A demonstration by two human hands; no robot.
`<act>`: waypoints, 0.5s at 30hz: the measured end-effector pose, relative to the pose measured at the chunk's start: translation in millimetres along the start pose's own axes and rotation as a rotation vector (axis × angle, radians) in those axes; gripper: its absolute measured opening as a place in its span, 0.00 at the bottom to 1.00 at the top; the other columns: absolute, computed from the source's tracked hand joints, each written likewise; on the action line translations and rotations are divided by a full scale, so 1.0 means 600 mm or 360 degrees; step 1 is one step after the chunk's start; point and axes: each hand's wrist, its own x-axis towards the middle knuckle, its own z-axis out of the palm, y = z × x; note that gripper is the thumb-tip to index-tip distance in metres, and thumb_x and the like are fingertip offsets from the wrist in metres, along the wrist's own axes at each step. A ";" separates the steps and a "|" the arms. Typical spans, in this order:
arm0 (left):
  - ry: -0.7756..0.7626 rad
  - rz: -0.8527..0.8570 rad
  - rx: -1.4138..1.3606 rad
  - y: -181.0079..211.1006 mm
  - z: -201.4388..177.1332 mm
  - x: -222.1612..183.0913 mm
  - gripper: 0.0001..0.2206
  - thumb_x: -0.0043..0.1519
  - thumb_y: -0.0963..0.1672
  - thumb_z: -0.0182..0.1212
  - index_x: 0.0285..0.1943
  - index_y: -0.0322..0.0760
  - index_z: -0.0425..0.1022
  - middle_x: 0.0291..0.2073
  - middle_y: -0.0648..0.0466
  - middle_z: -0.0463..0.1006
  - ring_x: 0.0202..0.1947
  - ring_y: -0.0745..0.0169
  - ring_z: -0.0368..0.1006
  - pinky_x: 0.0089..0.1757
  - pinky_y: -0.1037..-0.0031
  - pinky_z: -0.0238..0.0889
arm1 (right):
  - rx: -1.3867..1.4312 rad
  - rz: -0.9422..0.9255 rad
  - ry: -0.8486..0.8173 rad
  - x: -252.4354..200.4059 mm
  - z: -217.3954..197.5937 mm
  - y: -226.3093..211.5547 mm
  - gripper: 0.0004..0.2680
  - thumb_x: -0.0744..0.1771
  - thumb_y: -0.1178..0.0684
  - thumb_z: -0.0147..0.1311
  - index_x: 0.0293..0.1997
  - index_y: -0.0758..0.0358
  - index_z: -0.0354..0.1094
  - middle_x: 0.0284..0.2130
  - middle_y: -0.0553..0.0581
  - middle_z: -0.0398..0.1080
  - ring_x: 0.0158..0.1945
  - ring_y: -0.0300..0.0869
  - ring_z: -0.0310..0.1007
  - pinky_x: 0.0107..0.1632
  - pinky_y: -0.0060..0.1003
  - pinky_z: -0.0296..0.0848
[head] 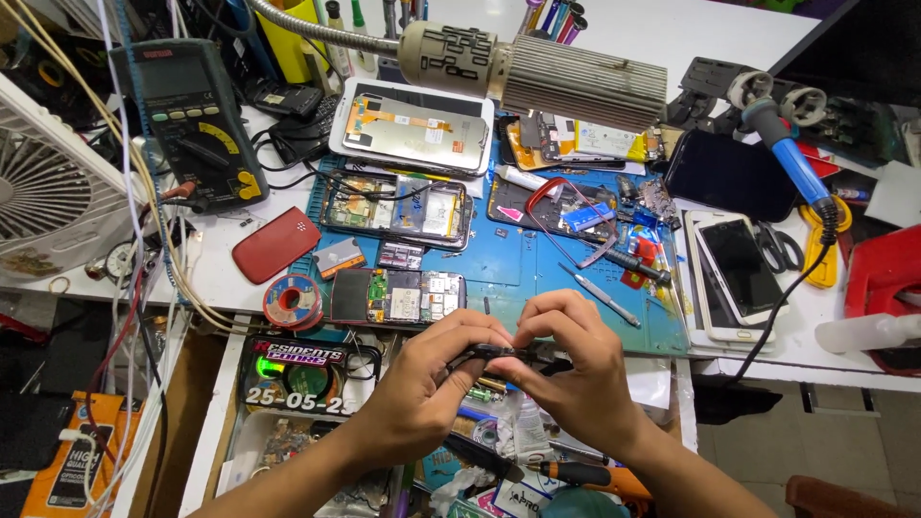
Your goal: Reinserting and aligning a motherboard into a mobile phone chassis on a repair bench.
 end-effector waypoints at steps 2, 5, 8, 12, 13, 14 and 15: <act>-0.0044 0.0021 0.0002 0.003 -0.002 0.003 0.11 0.65 0.38 0.49 0.50 0.31 0.76 0.49 0.45 0.77 0.53 0.52 0.74 0.54 0.65 0.70 | -0.0004 0.0023 0.0007 0.003 -0.009 0.006 0.11 0.61 0.47 0.70 0.35 0.57 0.71 0.37 0.55 0.70 0.42 0.43 0.72 0.47 0.37 0.69; 0.0008 0.0009 -0.0079 0.006 -0.006 0.005 0.10 0.63 0.36 0.49 0.49 0.33 0.75 0.53 0.46 0.76 0.57 0.52 0.74 0.55 0.65 0.71 | 0.0235 -0.0045 0.0010 0.010 -0.037 0.026 0.19 0.63 0.37 0.60 0.47 0.63 0.67 0.44 0.60 0.70 0.49 0.49 0.74 0.53 0.44 0.74; 0.0186 -0.0110 -0.0209 0.001 -0.011 0.010 0.13 0.64 0.35 0.48 0.52 0.35 0.75 0.54 0.46 0.77 0.61 0.51 0.73 0.62 0.63 0.68 | 0.0633 0.0216 0.0027 0.006 -0.066 0.060 0.15 0.71 0.38 0.45 0.46 0.61 0.69 0.44 0.57 0.67 0.44 0.42 0.70 0.50 0.35 0.73; 0.0402 -0.0148 -0.0201 -0.019 -0.019 0.014 0.11 0.65 0.38 0.49 0.54 0.38 0.74 0.54 0.47 0.78 0.56 0.53 0.75 0.57 0.65 0.73 | 0.0341 0.0104 -0.0065 0.007 -0.072 0.093 0.11 0.71 0.48 0.47 0.47 0.66 0.71 0.39 0.58 0.72 0.29 0.38 0.71 0.34 0.30 0.72; 0.0497 -0.0141 -0.0124 -0.028 -0.021 0.010 0.12 0.65 0.39 0.50 0.55 0.39 0.73 0.53 0.46 0.79 0.54 0.54 0.76 0.54 0.65 0.76 | 0.0016 0.0062 0.0000 0.005 -0.070 0.097 0.10 0.71 0.52 0.47 0.45 0.67 0.73 0.38 0.59 0.74 0.35 0.42 0.74 0.39 0.33 0.73; 0.0504 -0.0155 -0.0119 -0.037 -0.024 0.004 0.12 0.65 0.39 0.50 0.55 0.39 0.73 0.53 0.46 0.79 0.54 0.54 0.76 0.54 0.65 0.76 | 0.0029 0.0067 -0.0008 0.002 -0.055 0.109 0.10 0.71 0.52 0.47 0.45 0.67 0.73 0.38 0.59 0.74 0.35 0.42 0.74 0.39 0.33 0.73; 0.0609 -0.0099 -0.0122 -0.047 -0.029 0.005 0.11 0.67 0.39 0.50 0.55 0.33 0.74 0.50 0.42 0.78 0.53 0.51 0.76 0.54 0.60 0.73 | -0.0033 0.0039 0.0019 0.001 -0.042 0.123 0.06 0.69 0.55 0.54 0.43 0.63 0.76 0.36 0.58 0.76 0.32 0.45 0.76 0.37 0.36 0.74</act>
